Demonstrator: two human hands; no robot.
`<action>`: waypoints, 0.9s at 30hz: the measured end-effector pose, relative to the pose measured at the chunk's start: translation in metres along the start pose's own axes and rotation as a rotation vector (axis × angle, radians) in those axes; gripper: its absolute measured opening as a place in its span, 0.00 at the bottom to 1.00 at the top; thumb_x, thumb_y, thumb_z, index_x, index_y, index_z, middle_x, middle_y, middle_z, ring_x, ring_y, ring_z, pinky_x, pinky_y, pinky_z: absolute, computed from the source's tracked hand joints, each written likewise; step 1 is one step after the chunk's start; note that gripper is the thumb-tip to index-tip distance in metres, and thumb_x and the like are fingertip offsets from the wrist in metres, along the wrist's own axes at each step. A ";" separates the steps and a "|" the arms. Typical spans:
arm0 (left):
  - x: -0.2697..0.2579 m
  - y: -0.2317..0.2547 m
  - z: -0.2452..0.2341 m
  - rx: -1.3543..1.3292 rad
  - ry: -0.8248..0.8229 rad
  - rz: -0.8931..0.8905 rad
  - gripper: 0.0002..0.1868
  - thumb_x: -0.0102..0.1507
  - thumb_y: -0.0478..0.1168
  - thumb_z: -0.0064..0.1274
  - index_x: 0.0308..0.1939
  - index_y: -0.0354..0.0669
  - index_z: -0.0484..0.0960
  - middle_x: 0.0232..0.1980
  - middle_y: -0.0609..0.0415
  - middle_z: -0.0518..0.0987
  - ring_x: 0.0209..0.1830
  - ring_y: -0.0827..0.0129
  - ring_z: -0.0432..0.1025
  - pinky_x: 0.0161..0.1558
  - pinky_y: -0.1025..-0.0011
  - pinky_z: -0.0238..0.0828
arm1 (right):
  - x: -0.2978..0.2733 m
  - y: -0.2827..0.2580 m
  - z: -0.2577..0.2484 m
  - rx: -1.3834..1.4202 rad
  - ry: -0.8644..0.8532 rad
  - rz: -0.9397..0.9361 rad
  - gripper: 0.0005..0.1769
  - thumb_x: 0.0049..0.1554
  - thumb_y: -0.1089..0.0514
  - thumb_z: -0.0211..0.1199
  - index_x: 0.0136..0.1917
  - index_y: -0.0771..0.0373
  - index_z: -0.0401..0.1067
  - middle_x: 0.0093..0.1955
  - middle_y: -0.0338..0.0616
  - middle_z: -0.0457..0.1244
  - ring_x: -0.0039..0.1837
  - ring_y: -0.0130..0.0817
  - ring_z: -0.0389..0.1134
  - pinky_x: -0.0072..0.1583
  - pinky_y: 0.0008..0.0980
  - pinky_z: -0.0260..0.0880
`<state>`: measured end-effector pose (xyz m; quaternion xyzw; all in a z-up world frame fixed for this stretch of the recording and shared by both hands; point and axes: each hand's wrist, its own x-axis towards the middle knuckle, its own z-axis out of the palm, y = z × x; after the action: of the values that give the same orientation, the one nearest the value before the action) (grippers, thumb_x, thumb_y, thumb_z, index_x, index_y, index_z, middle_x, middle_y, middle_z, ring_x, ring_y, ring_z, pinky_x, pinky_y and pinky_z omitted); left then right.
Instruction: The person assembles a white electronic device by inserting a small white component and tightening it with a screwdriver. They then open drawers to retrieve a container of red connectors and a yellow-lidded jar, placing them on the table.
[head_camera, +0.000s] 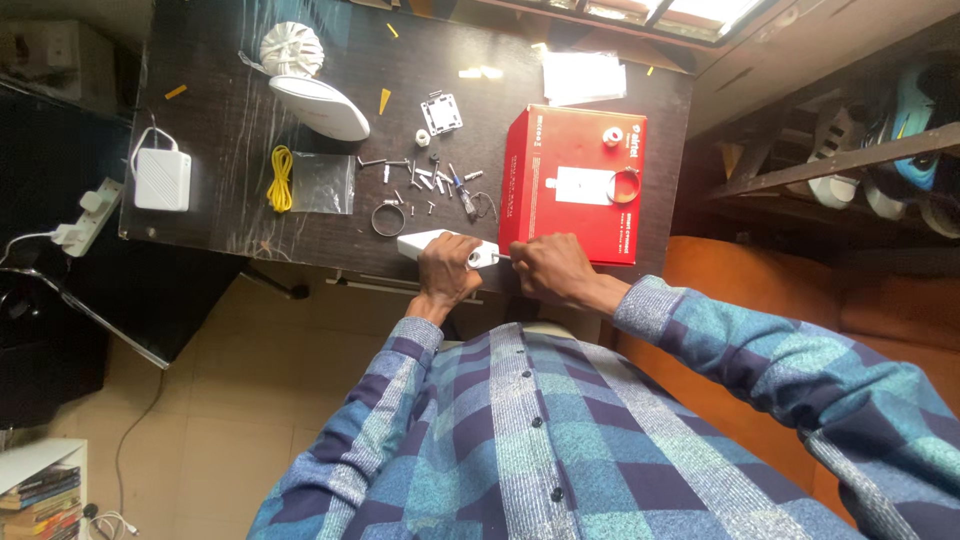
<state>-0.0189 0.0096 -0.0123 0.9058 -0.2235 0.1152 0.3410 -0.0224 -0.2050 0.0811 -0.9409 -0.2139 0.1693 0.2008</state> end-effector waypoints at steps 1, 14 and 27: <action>0.000 -0.001 -0.001 -0.002 0.010 0.002 0.16 0.45 0.35 0.58 0.37 0.41 0.87 0.35 0.51 0.84 0.34 0.58 0.76 0.39 0.61 0.74 | 0.001 -0.001 -0.001 0.014 0.017 0.013 0.05 0.50 0.59 0.61 0.41 0.58 0.75 0.30 0.50 0.67 0.34 0.52 0.69 0.36 0.53 0.65; 0.001 -0.005 0.002 0.001 -0.009 0.027 0.14 0.46 0.35 0.58 0.36 0.41 0.87 0.33 0.51 0.83 0.32 0.59 0.75 0.37 0.61 0.73 | 0.001 0.008 0.013 0.487 0.081 0.505 0.12 0.49 0.52 0.67 0.42 0.60 0.81 0.28 0.50 0.68 0.35 0.43 0.73 0.42 0.44 0.72; 0.031 -0.016 -0.042 -0.261 -0.200 -0.202 0.36 0.43 0.25 0.57 0.57 0.39 0.71 0.39 0.47 0.85 0.39 0.53 0.80 0.42 0.61 0.78 | -0.008 -0.016 -0.026 0.445 0.063 0.389 0.15 0.49 0.54 0.70 0.49 0.61 0.80 0.33 0.49 0.72 0.36 0.35 0.73 0.42 0.37 0.71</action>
<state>0.0134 0.0381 0.0206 0.8787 -0.1770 -0.0400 0.4416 -0.0244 -0.2036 0.1129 -0.9018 0.0190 0.2182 0.3725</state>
